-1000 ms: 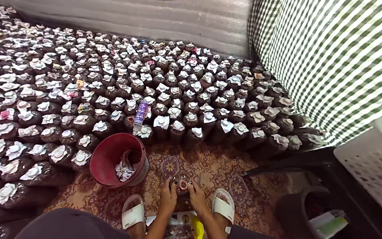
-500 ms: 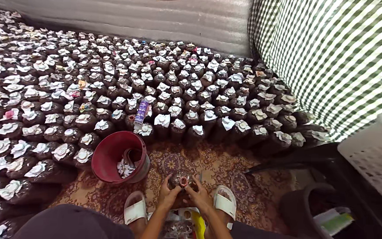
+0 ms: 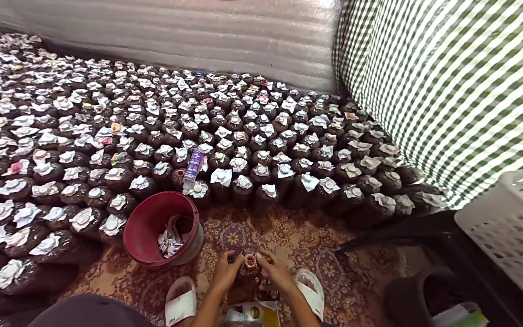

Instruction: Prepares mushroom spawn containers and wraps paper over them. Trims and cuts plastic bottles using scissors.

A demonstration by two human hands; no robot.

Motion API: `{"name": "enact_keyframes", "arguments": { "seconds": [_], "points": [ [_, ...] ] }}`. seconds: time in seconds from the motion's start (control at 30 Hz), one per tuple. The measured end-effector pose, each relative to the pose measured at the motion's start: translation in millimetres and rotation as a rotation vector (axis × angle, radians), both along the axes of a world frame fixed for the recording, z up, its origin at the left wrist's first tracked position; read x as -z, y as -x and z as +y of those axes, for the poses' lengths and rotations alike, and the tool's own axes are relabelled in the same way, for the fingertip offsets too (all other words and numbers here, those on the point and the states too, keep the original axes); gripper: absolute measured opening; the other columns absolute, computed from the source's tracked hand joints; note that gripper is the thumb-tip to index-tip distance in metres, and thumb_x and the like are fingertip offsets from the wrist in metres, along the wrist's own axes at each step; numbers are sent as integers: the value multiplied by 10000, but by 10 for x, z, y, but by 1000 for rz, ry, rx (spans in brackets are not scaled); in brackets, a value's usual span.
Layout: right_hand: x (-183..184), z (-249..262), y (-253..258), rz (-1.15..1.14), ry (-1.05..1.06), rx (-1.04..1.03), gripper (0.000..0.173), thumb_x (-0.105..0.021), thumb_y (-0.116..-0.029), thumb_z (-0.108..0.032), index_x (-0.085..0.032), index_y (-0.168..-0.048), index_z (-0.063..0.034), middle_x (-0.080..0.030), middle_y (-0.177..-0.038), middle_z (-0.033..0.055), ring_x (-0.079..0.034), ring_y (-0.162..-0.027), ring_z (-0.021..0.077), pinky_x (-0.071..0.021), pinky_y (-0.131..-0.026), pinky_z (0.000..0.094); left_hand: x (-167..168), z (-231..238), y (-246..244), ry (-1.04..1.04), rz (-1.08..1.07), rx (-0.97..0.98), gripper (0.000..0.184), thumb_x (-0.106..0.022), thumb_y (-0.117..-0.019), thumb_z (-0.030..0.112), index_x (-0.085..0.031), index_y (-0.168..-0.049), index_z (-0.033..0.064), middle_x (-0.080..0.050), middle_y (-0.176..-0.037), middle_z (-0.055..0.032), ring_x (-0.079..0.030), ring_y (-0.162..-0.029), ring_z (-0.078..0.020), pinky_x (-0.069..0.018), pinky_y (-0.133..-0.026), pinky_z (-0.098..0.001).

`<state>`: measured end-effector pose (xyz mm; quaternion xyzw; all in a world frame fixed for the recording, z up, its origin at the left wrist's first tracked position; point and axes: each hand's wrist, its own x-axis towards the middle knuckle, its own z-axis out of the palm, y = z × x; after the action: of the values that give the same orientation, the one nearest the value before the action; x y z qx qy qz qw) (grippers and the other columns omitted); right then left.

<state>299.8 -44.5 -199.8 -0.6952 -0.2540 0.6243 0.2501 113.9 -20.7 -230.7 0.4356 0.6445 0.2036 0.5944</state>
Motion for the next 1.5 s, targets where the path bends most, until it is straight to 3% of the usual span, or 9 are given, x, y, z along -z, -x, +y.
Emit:
{"name": "enact_keyframes", "arguments": {
  "seconds": [0.07, 0.13, 0.2, 0.43, 0.53, 0.77, 1.0, 1.2, 1.5],
  "points": [
    [67, 38, 82, -136, -66, -91, 526, -540, -1067, -418, -484, -1535, -185, -605, -1363, 202, -669, -1091, 347, -575, -854, 544, 50, -6, -36, -100, 73, 23, 537, -619, -1006, 389, -563, -1381, 8, -590, -1363, -226, -585, -1260, -329, -467, -1070, -508],
    [202, -23, 133, -301, -181, -166, 496, -518, -1072, -399, -550, -1488, -131, -589, -1431, 184, -583, -1298, 316, -460, -1096, 504, 56, -55, -58, -176, 157, 42, 461, -595, -1021, 345, -595, -1331, 3, -629, -1299, -208, -623, -1199, -310, -493, -1040, -481],
    [303, -29, 160, -366, -257, -157, 474, -520, -1070, -386, -599, -1435, -94, -589, -1427, 200, -543, -1346, 337, -405, -1153, 509, 54, -40, -73, -205, 195, 58, 407, -570, -1036, 331, -621, -1283, 11, -655, -1232, -188, -642, -1147, -294, -506, -1013, -464],
    [27, 9, -38, -449, -235, -156, 464, -591, -1040, -382, -621, -1396, -87, -711, -1196, 171, -714, -1010, 307, -568, -913, 517, 115, -79, 69, -110, -43, -53, 459, -491, -1077, 340, -567, -1384, 6, -618, -1339, -197, -614, -1217, -278, -493, -1035, -468],
    [-241, -33, 93, -582, -365, -168, 417, -655, -996, -323, -647, -1329, -72, -734, -969, 132, -712, -816, 269, -583, -789, 489, 240, -118, 236, -118, -31, -65, 415, -429, -1068, 156, -521, -1447, 14, -551, -1450, -205, -552, -1319, -306, -442, -1096, -488],
    [-393, 140, 394, -723, -222, -699, 527, -646, -970, -426, -553, -1386, -117, -718, -1170, 108, -702, -1070, 299, -547, -927, 538, 354, -175, 157, -213, 225, 333, 1110, -829, -715, 73, -205, -1633, 51, -266, -1672, -176, -348, -1508, -338, -357, -1202, -484],
    [-387, 343, 268, -799, -342, -655, 444, -603, -967, -349, -598, -1312, -69, -740, -1037, 127, -728, -966, 315, -572, -861, 536, 366, -105, -59, -291, 261, 266, 926, -876, -683, 387, -490, -1472, 92, -614, -1383, -133, -623, -1232, -287, -505, -1042, -505],
    [-337, 123, 332, -792, -374, -659, 438, -629, -947, -381, -633, -1259, -74, -743, -976, 122, -734, -903, 316, -578, -798, 539, 447, -248, -40, -346, 252, 276, 1151, -898, -645, 402, -327, -1589, 74, -464, -1559, -145, -513, -1386, -291, -436, -1139, -464],
    [-355, 20, 294, -833, -370, -690, 405, -634, -933, -371, -643, -1216, -83, -740, -931, 124, -735, -871, 329, -575, -763, 557, 310, -180, -19, -393, 259, 348, 994, -866, -638, 219, -425, -1519, 91, -549, -1472, -125, -569, -1316, -277, -475, -1091, -479]
  ]
}}
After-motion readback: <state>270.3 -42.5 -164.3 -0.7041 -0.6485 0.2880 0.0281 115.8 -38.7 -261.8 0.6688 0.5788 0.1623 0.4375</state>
